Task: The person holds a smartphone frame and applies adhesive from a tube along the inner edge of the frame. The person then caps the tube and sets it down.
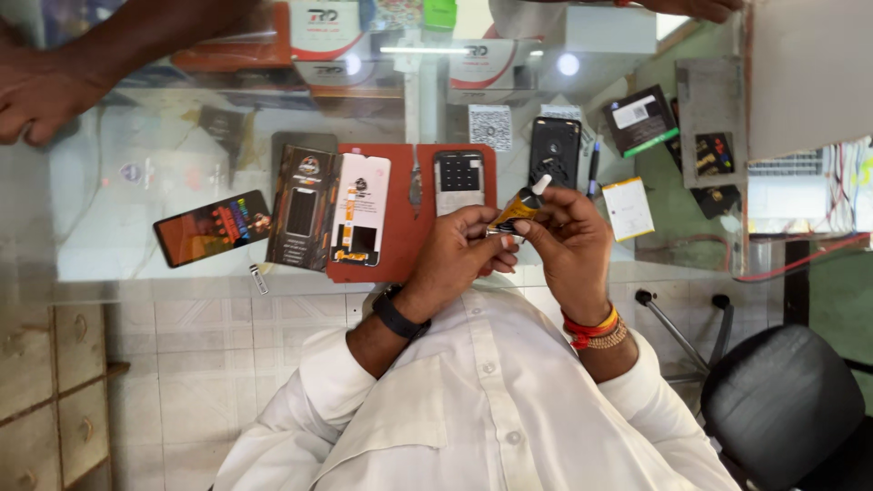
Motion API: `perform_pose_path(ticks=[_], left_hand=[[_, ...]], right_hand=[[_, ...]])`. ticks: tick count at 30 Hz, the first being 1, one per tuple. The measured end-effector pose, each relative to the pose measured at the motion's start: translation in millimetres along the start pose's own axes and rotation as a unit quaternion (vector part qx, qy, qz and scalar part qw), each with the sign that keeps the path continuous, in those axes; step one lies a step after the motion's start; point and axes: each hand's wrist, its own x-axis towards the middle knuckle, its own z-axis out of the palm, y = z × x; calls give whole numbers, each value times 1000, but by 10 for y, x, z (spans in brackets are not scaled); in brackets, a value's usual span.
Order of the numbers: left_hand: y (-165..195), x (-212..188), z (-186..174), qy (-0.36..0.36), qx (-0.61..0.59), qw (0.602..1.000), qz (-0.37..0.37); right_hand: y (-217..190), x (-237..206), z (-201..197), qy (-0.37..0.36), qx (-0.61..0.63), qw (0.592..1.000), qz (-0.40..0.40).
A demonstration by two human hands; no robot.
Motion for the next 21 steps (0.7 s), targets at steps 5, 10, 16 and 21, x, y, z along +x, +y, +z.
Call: perform_pose_path(ticks=[5, 10, 16, 21], left_hand=[[-190, 38, -79, 6, -93, 994, -52], [-370, 105, -118, -22, -158, 987, 8], [-380, 94, -141, -7, -104, 994, 29], [-275, 53, -216, 50, -88, 995, 9]], right_hand=[[110, -3, 9, -36, -68, 993, -86], [169, -7, -29, -36, -83, 990, -109], [85, 52, 114, -37, -131, 985, -108], [-249, -118, 263, -74, -374, 873, -303]])
